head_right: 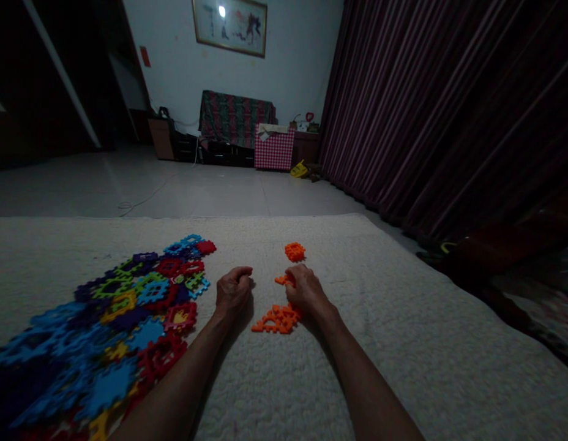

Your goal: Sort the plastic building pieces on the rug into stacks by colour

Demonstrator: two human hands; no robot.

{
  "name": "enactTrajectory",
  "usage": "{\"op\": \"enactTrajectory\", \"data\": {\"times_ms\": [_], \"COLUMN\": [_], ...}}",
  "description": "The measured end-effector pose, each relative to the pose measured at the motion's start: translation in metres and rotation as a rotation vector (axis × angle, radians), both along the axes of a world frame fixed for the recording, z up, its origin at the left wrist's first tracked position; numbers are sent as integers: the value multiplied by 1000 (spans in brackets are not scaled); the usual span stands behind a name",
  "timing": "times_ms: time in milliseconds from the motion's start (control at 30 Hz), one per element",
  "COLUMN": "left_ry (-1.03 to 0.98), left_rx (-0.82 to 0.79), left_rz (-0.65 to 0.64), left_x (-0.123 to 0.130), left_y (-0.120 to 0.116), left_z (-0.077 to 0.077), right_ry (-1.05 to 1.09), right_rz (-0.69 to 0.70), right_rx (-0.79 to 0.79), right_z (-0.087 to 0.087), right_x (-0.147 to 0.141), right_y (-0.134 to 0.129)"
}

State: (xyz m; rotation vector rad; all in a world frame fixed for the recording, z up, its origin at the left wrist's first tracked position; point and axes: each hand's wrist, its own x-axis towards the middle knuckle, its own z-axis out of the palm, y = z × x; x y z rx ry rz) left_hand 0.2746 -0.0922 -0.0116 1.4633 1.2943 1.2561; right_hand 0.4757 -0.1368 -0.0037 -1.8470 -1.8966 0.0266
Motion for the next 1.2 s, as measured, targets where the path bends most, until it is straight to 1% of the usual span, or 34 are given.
{"op": "enactTrajectory", "data": {"times_ms": [67, 100, 133, 167, 267, 300, 367, 500, 600, 667, 733, 800, 867, 967, 1000, 1067, 1200], "left_ry": [-7, -6, -4, 0, 7, 7, 4, -1, 3, 7, 13, 17, 15, 6, 3, 0, 0], "left_rx": [-15, -19, -18, -10, 27, 35, 40, 42, 36, 29, 32, 40, 46, 47, 47, 47, 24], "left_rz": [-10, -12, -8, -1, 14, 12, 6, 1, -3, -5, -1, 2, -3, -9, -8, -1, 3], "left_x": [0, 0, 0, 1, 1, 1, 0, 0, 0, 0, -1, -1, -1, 0, 0, 0, 0], "left_y": [-1, -1, -1, -1, -1, -1, 1, 2, 3, 2, 1, 1, 0, 1, 1, 2, 0], "left_z": [1, 1, 2, 2, 0, -1, -3, -5, -5, -4, -3, -2, -3, -4, -4, -4, -1], "right_ry": [31, 54, 77, 98, 114, 91, 12, -88, -103, -111, -99, -50, 18, 92, 109, 135, 149], "right_rz": [110, 143, 148, 116, -97, -164, -247, -299, -269, -241, -227, -225, -229, -246, -256, -258, -253], "right_rx": [37, 57, 67, 63, -43, -90, -163, -222, -250, -239, -203, -128, 7, 255, 313, 377, 416], "right_z": [-2, -3, -2, -1, 9, 13, 21, 32, 33, 31, 29, 25, 20, 11, 7, -2, -14], "right_x": [2, 3, 3, 3, -7, -12, -23, -38, -39, -38, -35, -29, -18, 1, 7, 14, 17], "right_y": [2, 3, 3, 3, -2, -4, -8, -13, -14, -15, -14, -9, 0, 20, 26, 35, 42]}}
